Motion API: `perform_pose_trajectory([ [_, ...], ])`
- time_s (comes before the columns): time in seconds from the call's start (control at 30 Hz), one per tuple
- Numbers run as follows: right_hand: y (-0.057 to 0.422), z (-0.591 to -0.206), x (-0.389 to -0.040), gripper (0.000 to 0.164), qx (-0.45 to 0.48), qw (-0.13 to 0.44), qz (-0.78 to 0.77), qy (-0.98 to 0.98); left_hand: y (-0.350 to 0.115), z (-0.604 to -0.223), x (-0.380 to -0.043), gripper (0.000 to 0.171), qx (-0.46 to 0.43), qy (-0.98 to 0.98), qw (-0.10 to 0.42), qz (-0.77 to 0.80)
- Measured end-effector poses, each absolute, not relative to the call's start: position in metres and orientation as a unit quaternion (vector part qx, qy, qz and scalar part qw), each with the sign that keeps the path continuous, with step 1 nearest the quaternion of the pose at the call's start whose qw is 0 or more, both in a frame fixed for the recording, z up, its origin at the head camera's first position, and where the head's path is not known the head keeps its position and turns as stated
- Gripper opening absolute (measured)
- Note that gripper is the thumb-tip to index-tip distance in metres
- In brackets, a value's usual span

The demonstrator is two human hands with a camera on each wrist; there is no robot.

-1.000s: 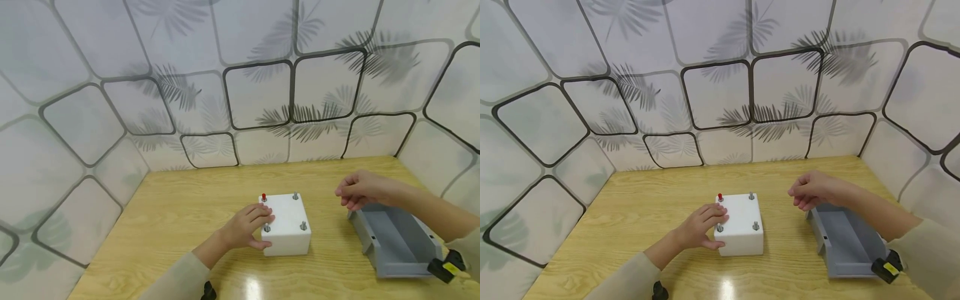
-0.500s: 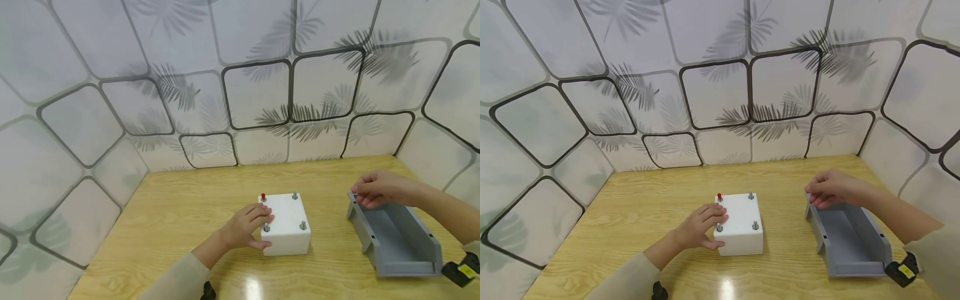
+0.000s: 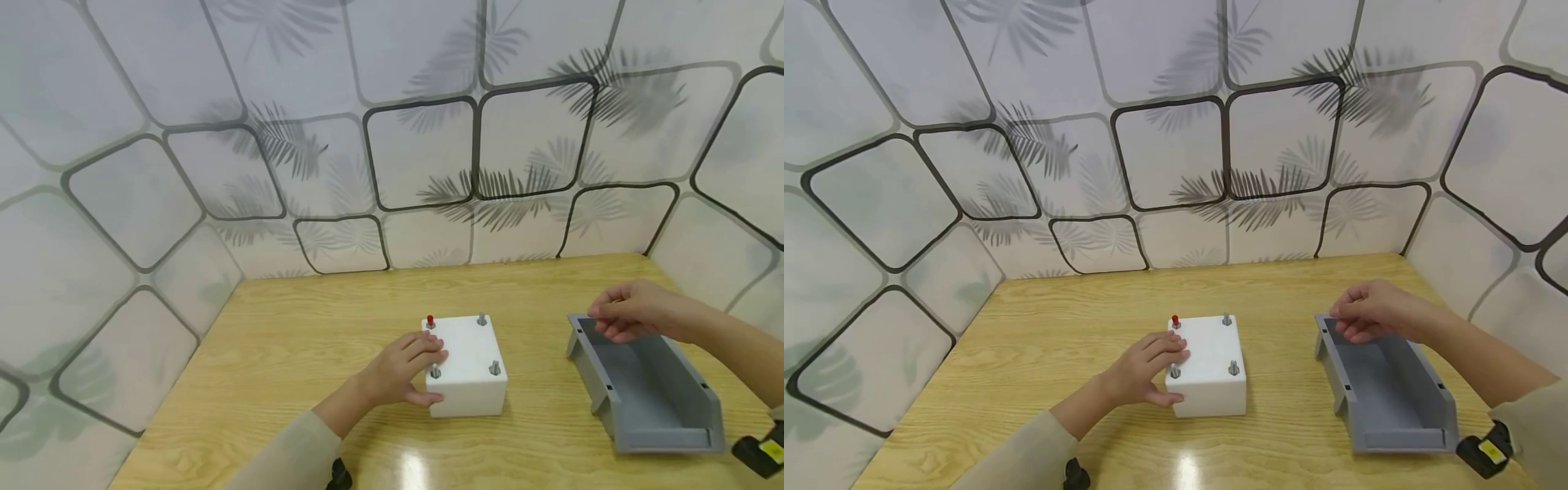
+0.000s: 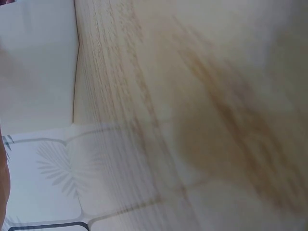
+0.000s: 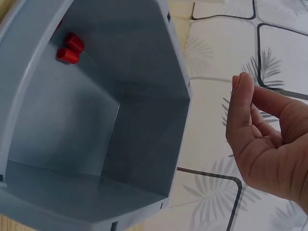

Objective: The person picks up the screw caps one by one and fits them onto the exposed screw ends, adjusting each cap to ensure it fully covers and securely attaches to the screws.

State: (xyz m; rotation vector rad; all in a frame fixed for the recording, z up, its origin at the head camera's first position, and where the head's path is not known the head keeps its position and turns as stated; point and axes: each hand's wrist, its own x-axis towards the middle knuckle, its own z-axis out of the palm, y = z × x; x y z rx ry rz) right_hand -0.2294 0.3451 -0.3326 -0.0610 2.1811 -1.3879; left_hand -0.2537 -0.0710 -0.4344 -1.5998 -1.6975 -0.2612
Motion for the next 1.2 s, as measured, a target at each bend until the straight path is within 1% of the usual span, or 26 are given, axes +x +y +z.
perform_pose_trajectory([
  [0.17, 0.349, -0.336, -0.23, 0.019, -0.019, 0.27, -0.511, 0.816, -0.07, -0.434, -0.252, 0.063, -0.629, -0.666, 0.388, -0.102],
  [0.43, 0.354, -0.347, -0.231, 0.015, 0.002, 0.265, -0.512, 0.817, -0.07, -0.435, -0.252, 0.063, -0.627, -0.67, 0.385, -0.1],
  [0.8, 0.359, -0.366, -0.226, 0.019, 0.014, 0.25, -0.51, 0.823, -0.069, -0.437, -0.25, 0.063, -0.627, -0.669, 0.387, -0.099],
  [1.07, 0.354, -0.379, -0.223, 0.012, 0.039, 0.248, -0.514, 0.82, -0.069, -0.438, -0.25, 0.063, -0.626, -0.67, 0.385, -0.1],
  [1.2, 0.354, -0.384, -0.222, 0.013, 0.035, 0.248, -0.513, 0.821, -0.07, -0.437, -0.25, 0.063, -0.626, -0.671, 0.384, -0.102],
])
